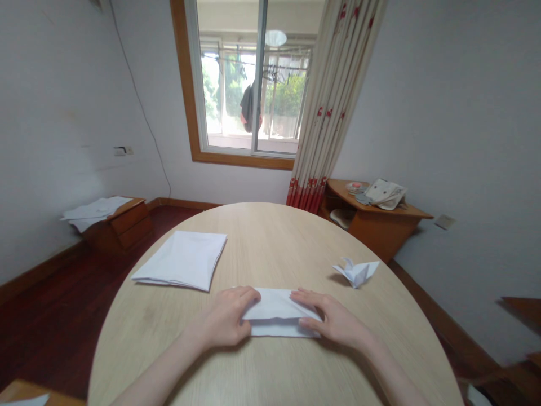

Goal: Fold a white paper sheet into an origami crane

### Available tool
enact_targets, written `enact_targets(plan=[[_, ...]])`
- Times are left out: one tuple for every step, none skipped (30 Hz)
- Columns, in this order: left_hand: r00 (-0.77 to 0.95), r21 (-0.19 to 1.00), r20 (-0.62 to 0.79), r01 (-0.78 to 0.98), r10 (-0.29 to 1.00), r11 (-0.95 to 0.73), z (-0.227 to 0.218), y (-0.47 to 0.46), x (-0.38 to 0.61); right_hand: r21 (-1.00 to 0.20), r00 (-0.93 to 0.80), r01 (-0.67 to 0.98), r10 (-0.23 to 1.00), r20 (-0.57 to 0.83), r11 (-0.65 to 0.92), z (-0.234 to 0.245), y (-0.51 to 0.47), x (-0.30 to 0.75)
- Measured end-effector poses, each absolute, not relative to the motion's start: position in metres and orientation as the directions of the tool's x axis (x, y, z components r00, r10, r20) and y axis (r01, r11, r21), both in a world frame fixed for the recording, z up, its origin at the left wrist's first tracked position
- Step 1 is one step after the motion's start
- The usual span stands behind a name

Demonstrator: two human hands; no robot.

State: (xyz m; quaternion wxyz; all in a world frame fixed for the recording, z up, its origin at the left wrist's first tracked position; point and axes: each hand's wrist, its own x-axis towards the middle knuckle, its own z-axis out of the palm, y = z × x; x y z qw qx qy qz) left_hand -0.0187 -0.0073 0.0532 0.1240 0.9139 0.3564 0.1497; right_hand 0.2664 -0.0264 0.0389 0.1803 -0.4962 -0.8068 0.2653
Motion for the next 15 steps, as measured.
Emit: enact_targets(plan=[[0.7, 0.322, 0.208, 0.611, 0.683, -0.723, 0.054, -0.006, -0.019, -0.605, -0.443, 0.702, 0.896, 0.041, 0.375, 0.04, -0.026, 0.266], [0.7, 0.304, 0.236, 0.605, 0.674, -0.736, 0.054, -0.005, -0.019, -0.601, -0.443, 0.701, 0.895, 0.054, 0.383, 0.041, -0.026, 0.265], [0.7, 0.282, 0.268, 0.6, 0.662, -0.748, 0.054, -0.004, -0.019, -0.596, -0.442, 0.701, 0.894, 0.069, 0.392, 0.042, -0.026, 0.265], [0.698, 0.257, 0.301, 0.597, 0.65, -0.76, 0.053, -0.003, -0.019, -0.589, -0.439, 0.701, 0.894, 0.087, 0.402, 0.043, -0.026, 0.264], [0.694, 0.232, 0.335, 0.595, 0.637, -0.77, 0.052, -0.002, -0.019, -0.58, -0.435, 0.703, 0.894, 0.107, 0.411, 0.044, -0.027, 0.264], [0.686, 0.208, 0.371, 0.595, 0.626, -0.776, 0.051, -0.002, -0.02, -0.568, -0.426, 0.708, 0.895, 0.13, 0.42, 0.045, -0.027, 0.263], [0.676, 0.188, 0.406, 0.596, 0.615, -0.78, 0.051, -0.001, -0.02, -0.554, -0.415, 0.714, 0.896, 0.157, 0.427, 0.045, -0.027, 0.263], [0.666, 0.171, 0.44, 0.596, 0.602, -0.784, 0.05, -0.001, -0.02, -0.538, -0.401, 0.722, 0.897, 0.187, 0.435, 0.045, -0.028, 0.263], [0.656, 0.159, 0.472, 0.594, 0.589, -0.788, 0.049, -0.001, -0.02, -0.52, -0.386, 0.731, 0.896, 0.221, 0.443, 0.044, -0.029, 0.264], [0.645, 0.15, 0.502, 0.592, 0.577, -0.792, 0.048, 0.0, -0.021, -0.502, -0.373, 0.737, 0.892, 0.256, 0.453, 0.044, -0.029, 0.264], [0.633, 0.147, 0.528, 0.588, 0.566, -0.795, 0.047, 0.0, -0.021, -0.486, -0.365, 0.74, 0.884, 0.291, 0.465, 0.043, -0.03, 0.265], [0.615, 0.153, 0.556, 0.585, 0.559, -0.796, 0.046, 0.0, -0.021, -0.472, -0.363, 0.739, 0.874, 0.322, 0.481, 0.043, -0.03, 0.265], [0.592, 0.167, 0.585, 0.581, 0.555, -0.796, 0.045, 0.0, -0.021, -0.459, -0.365, 0.735, 0.862, 0.352, 0.499, 0.042, -0.031, 0.265], [0.562, 0.189, 0.615, 0.576, 0.553, -0.795, 0.044, 0.0, -0.021, -0.448, -0.368, 0.73, 0.849, 0.379, 0.517, 0.042, -0.031, 0.265], [0.53, 0.217, 0.64, 0.57, 0.556, -0.793, 0.043, 0.0, -0.02, -0.436, -0.373, 0.724, 0.835, 0.404, 0.534, 0.043, -0.031, 0.265]])
